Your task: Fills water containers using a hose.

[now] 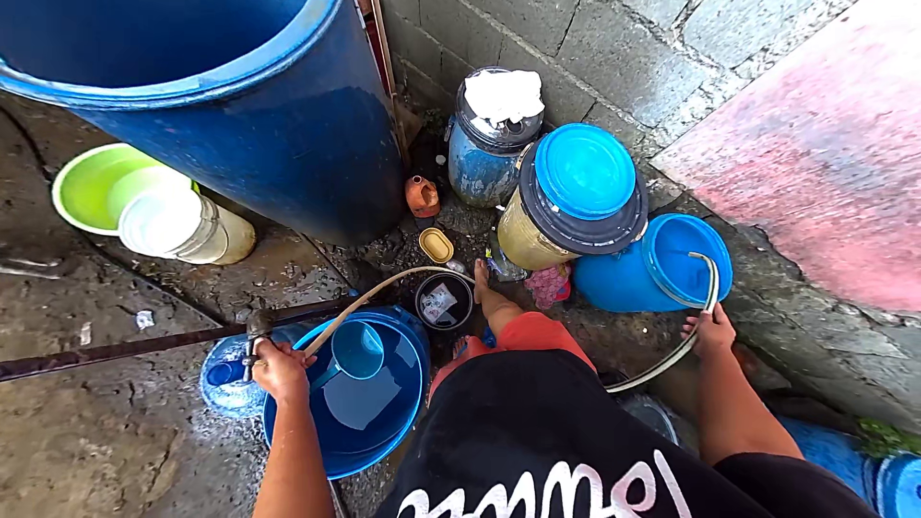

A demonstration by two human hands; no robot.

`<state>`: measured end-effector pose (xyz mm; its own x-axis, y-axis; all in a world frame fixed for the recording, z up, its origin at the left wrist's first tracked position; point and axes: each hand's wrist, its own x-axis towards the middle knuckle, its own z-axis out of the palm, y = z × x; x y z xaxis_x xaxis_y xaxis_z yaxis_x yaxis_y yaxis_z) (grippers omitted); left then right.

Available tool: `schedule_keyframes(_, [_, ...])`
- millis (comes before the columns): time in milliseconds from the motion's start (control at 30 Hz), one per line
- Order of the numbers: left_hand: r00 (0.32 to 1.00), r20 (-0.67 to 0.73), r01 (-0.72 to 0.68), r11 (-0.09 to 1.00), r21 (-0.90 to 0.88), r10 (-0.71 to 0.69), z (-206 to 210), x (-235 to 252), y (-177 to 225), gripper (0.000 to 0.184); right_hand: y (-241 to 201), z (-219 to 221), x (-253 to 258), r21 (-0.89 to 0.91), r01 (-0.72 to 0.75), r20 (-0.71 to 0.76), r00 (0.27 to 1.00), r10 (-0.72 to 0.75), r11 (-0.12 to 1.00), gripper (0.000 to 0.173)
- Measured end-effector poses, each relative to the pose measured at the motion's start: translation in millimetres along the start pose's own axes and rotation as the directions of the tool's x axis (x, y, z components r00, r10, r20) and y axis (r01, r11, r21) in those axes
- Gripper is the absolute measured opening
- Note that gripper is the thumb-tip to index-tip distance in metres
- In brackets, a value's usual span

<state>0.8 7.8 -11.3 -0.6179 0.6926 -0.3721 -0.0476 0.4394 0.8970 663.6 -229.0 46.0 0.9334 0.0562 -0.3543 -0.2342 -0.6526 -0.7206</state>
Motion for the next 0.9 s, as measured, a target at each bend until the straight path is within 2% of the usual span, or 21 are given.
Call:
schedule_keyframes(233, [1.0, -0.024, 0.007, 1.0, -0.007, -0.007, 0.5, 0.2, 0.6, 0.049, 3.2, 10.3, 0.1, -0.008, -0.019, 0.014, 1.0, 0.019, 1.0, 0.048])
schedule_keyframes(433, [1.0, -0.015, 0.014, 0.998, 0.063, -0.013, 1.1, -0.9, 1.7, 0.051, 1.8, 10.4, -5.2, -0.009, -0.02, 0.02, 1.0, 0.02, 1.0, 0.049])
schedule_keyframes(900, [1.0, -0.012, -0.009, 0.999, 0.037, 0.009, 0.5, -1.7, 0.7, 0.05, 1.0, 16.3, -0.2, -0.001, -0.026, 0.004, 1.0, 0.026, 1.0, 0.048])
